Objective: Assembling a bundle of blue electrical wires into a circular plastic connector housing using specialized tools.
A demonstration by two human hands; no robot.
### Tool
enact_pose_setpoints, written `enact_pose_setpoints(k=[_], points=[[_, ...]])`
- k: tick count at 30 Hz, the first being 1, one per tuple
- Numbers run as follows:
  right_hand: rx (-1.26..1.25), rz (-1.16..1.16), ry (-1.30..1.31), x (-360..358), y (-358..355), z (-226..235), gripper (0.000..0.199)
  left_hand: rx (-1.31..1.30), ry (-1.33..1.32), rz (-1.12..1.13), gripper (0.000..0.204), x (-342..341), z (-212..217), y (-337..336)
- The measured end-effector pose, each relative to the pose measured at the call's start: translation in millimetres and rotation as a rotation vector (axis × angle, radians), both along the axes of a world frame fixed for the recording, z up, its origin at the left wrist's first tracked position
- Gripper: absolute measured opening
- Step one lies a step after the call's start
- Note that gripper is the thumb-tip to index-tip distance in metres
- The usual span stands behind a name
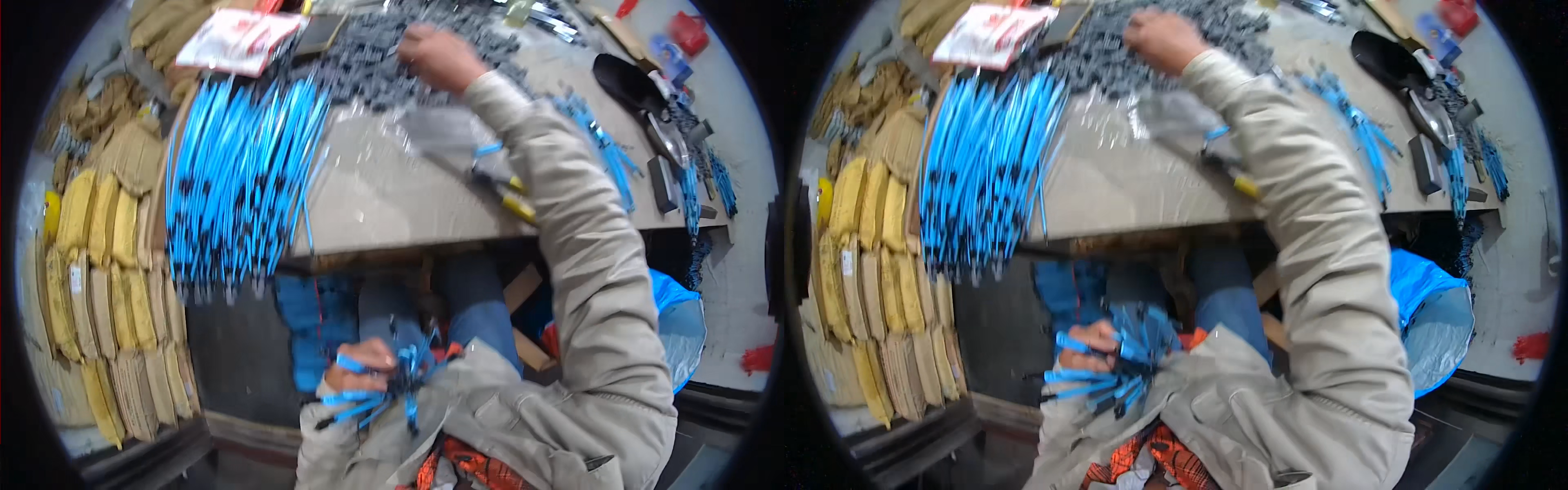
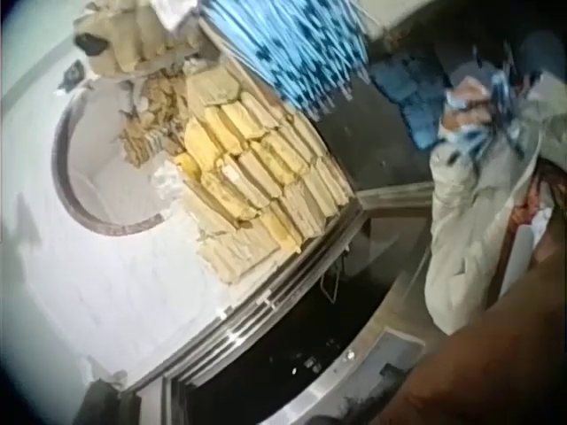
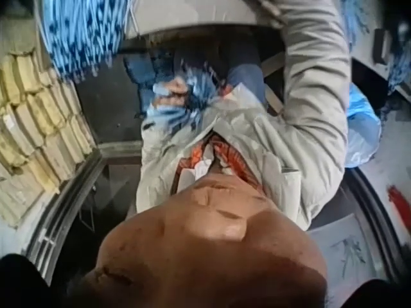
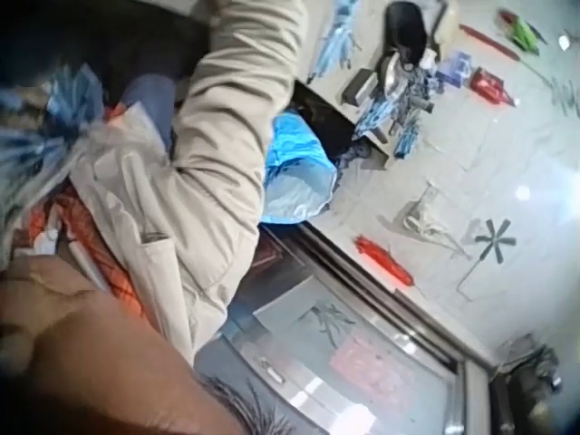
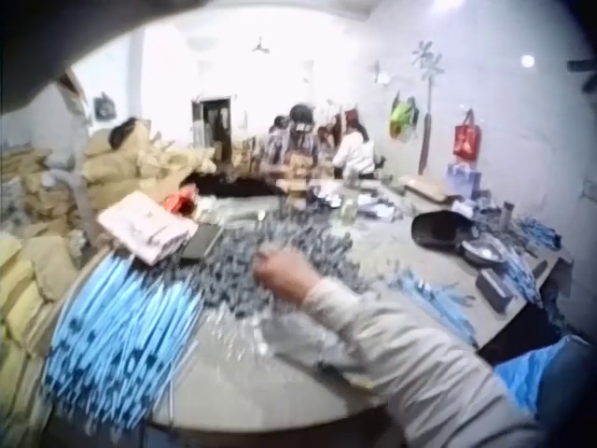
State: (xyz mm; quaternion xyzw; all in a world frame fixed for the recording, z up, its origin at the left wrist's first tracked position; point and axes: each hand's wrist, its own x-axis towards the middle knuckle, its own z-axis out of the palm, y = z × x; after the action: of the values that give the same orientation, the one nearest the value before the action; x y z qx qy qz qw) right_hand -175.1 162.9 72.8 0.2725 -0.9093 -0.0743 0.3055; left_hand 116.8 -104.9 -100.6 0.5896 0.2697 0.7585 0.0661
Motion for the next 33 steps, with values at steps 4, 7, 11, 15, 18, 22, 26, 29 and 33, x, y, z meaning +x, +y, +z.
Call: enact_pose_setpoints(k=[4, 7, 11, 15, 18, 22, 26, 29, 33], points=[[-1.274, 0.798, -1.16, 120.1, -24.4, 29.8, 0.008, -0.53, -0.603, 0.149, 0.033, 41.7, 52.2, -14.7], [-1.486, 0.447, -1.585, 211.0, -50.5, -2.7, 0.04, -0.525, -0.629, 0.165, 0.035, 45.1, 62.8, -6.9], [-1.824, 0.916, -1.604, 279.9, -76.5, -33.1, 0.068, -0.607, -0.672, 0.101, 0.034, 56.8, 78.0, -3.2], [-1.986, 1.201, -1.412, 311.6, -93.0, -45.4, 0.079, -0.621, -0.606, 0.111, 0.034, 77.6, 78.8, 3.2], [-2.012, 1.338, -1.237, 323.1, -96.7, -46.1, 0.082, -0.608, -0.519, 0.158, 0.034, 82.8, 83.3, 4.9], [-1.556, 1.089, -1.327, 344.5, -79.1, -46.4, 0.02, -0.685, -0.445, 0.249, 0.035, 82.0, 88.8, 5.2], [-1.178, 1.234, -1.343, 326.0, -66.8, -58.5, 0.026, -0.752, -0.576, 0.256, 0.034, 86.2, 95.5, 5.6], [-1.202, 1.214, -1.389, 326.5, -67.4, -60.7, 0.033, -0.757, -0.587, 0.289, 0.034, 85.3, 92.1, 7.5], [-1.65, 1.014, -1.503, 342.6, -71.4, -61.3, 0.044, -0.703, -0.48, 0.394, 0.035, 85.8, 80.8, 11.2]])
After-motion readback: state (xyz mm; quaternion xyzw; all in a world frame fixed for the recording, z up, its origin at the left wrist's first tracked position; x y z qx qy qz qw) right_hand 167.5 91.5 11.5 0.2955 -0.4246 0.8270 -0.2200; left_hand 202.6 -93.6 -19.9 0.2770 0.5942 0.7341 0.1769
